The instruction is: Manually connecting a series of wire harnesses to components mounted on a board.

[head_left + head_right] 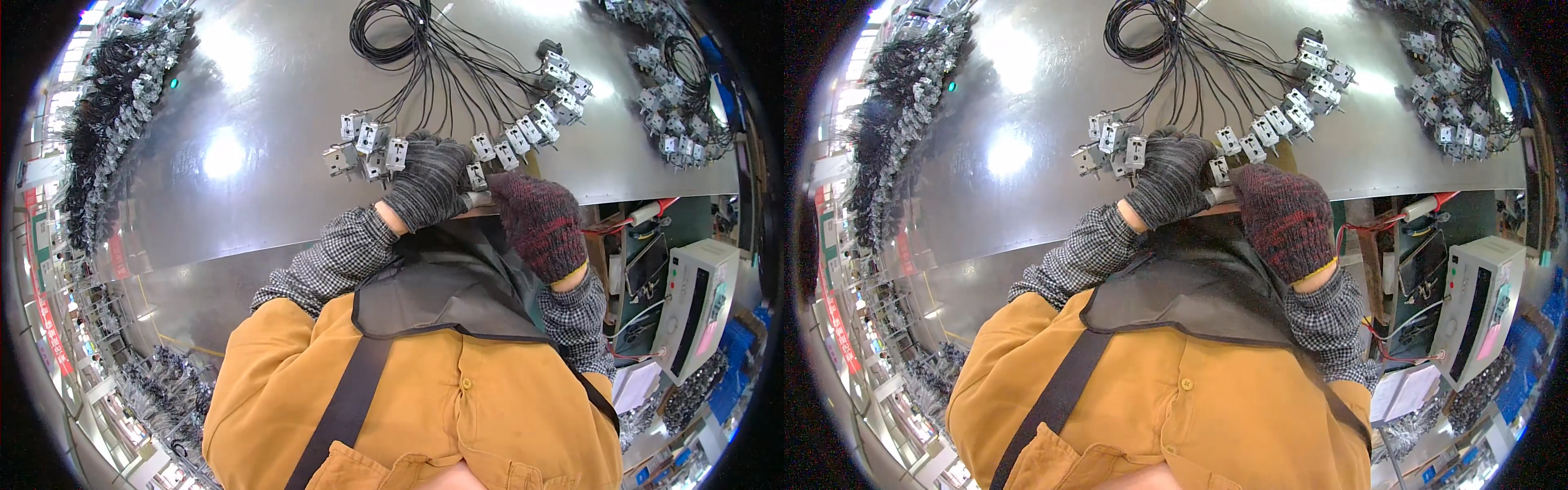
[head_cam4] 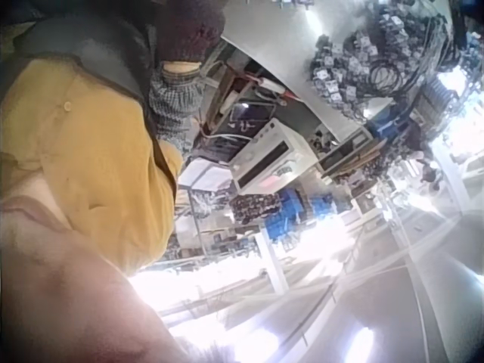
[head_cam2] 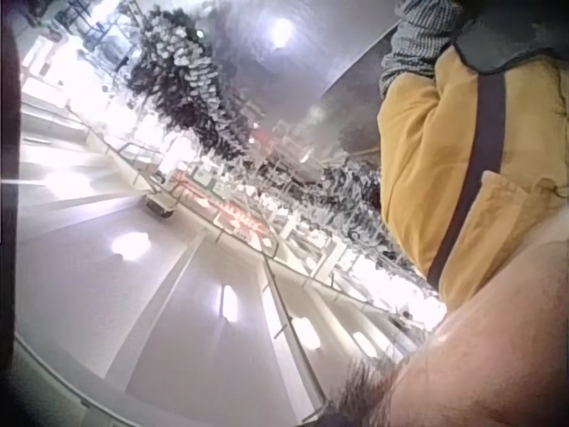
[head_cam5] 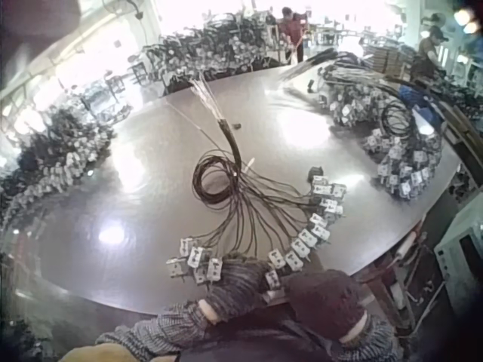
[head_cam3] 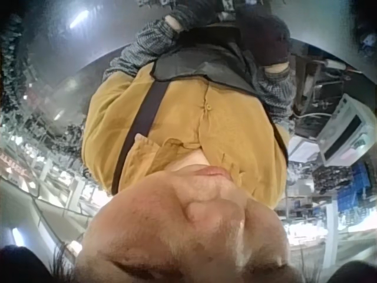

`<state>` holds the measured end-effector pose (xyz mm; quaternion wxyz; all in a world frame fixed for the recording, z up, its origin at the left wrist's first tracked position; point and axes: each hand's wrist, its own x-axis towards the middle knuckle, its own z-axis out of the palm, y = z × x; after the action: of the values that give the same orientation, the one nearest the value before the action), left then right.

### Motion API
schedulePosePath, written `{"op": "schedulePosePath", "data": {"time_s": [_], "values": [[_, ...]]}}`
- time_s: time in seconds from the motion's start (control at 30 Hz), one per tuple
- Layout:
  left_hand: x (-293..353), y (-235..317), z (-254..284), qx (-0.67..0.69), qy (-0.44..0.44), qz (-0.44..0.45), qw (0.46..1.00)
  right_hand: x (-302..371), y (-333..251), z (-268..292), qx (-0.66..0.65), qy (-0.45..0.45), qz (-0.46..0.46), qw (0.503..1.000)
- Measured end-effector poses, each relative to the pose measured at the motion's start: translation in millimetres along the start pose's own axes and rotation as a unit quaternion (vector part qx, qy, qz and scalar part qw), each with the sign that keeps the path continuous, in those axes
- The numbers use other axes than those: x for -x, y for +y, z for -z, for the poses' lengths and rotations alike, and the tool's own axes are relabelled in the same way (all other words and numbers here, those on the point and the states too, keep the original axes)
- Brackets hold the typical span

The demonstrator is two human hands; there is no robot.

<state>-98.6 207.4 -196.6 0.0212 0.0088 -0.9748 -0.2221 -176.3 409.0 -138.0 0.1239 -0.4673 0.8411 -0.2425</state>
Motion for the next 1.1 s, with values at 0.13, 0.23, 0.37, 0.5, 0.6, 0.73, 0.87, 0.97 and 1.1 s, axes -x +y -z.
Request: {"op": "schedulePosePath", "data": {"time_s": [0.13,0.23,0.37,0.5,0.6,0.73,0.87,0.97,1.1], "values": [[-2.7,0.5,-5.5,0.0,0.017,-0.008,1.0,-3.0,4.3,-5.4,0.012,0.02,0.0,1.0],[-3.8,-3.3,-5.4,-0.016,0.024,-0.034,0.999,-2.5,2.3,-4.8,-0.012,0.034,-0.004,0.999],[-0.2,3.9,-0.2,-0.018,-0.009,-0.011,1.0,-0.9,1.2,-6.5,-0.037,0.025,-0.031,0.999],[4.1,3.8,-6.6,0.016,0.014,0.002,1.0,-0.9,2.2,-5.9,-0.04,0.041,-0.031,0.998],[8.1,1.0,-11.0,0.106,0.058,-0.006,0.993,-0.1,6.9,-6.4,-0.076,0.045,-0.001,0.996],[22.6,23.4,-0.3,0.271,0.175,0.007,0.946,1.8,17.3,-13.7,-0.156,0.056,-0.044,0.985],[28.3,16.7,20.1,0.158,0.155,-0.124,0.967,0.1,17.8,-11.9,-0.236,0.042,-0.064,0.969],[27.7,16.7,62.8,-0.167,0.145,0.068,0.973,2.5,16.8,-19.3,-0.252,0.059,-0.039,0.965],[33.4,-29.3,87.1,-0.157,-0.043,0.104,0.981,4.4,3.1,-27.4,-0.36,0.011,-0.084,0.929]]}}
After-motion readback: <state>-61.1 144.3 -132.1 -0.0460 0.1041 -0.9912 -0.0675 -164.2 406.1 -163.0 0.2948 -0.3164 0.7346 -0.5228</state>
